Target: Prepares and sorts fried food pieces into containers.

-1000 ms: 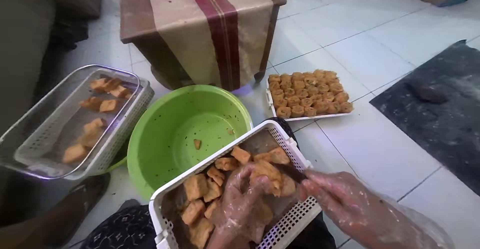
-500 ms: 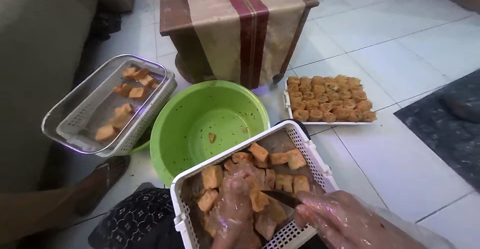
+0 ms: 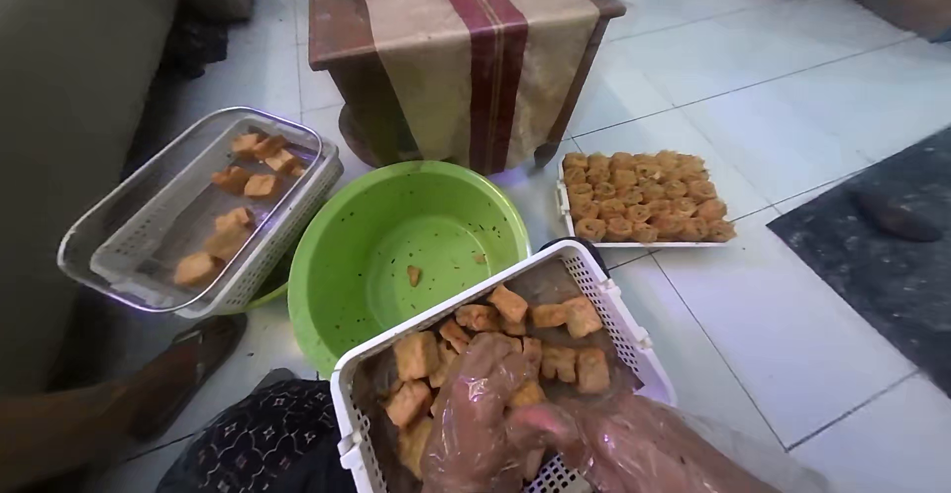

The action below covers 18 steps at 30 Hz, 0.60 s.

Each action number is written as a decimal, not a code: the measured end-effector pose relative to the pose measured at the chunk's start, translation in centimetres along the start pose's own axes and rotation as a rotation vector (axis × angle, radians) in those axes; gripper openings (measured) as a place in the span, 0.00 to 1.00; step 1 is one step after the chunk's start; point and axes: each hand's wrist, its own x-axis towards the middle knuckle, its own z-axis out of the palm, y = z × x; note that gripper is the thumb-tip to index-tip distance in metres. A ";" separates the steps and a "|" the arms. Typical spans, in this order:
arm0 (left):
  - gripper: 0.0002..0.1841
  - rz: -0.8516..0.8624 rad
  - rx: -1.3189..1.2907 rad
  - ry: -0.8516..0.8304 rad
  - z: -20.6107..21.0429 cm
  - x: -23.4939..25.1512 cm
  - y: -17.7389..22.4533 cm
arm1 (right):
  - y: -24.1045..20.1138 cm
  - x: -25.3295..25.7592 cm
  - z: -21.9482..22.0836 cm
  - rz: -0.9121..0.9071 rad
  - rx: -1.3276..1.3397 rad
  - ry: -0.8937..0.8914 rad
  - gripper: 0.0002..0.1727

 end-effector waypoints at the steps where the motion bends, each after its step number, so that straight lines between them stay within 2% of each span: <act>1: 0.37 -0.007 0.001 -0.005 0.0 -0.2 -0.1 | 0.1 0.1 0.2 0.005 0.012 -0.005 0.20; 7: 0.32 -0.128 0.096 -0.048 -1.0 -2.1 -0.3 | 2.5 -0.5 -1.1 -0.070 0.080 -0.107 0.20; 9: 0.27 -0.205 0.196 -0.077 -1.6 -3.2 -0.9 | 4.1 -0.9 -1.9 -0.084 0.106 -0.027 0.21; 11: 0.18 -0.257 0.227 -0.062 -2.2 -4.5 -1.3 | 6.1 -0.8 -2.4 -0.082 0.123 0.156 0.21; 13: 0.17 -0.278 0.221 0.011 -3.0 -5.8 -1.3 | 7.9 0.1 -2.9 -0.027 0.113 0.336 0.24; 15: 0.15 -0.302 0.281 0.167 -3.9 -7.3 -1.0 | 8.8 1.0 -3.7 0.004 0.139 0.469 0.24; 18: 0.10 -0.348 0.341 0.428 -5.2 -8.8 -1.4 | 9.5 2.5 -4.9 0.033 0.130 0.527 0.26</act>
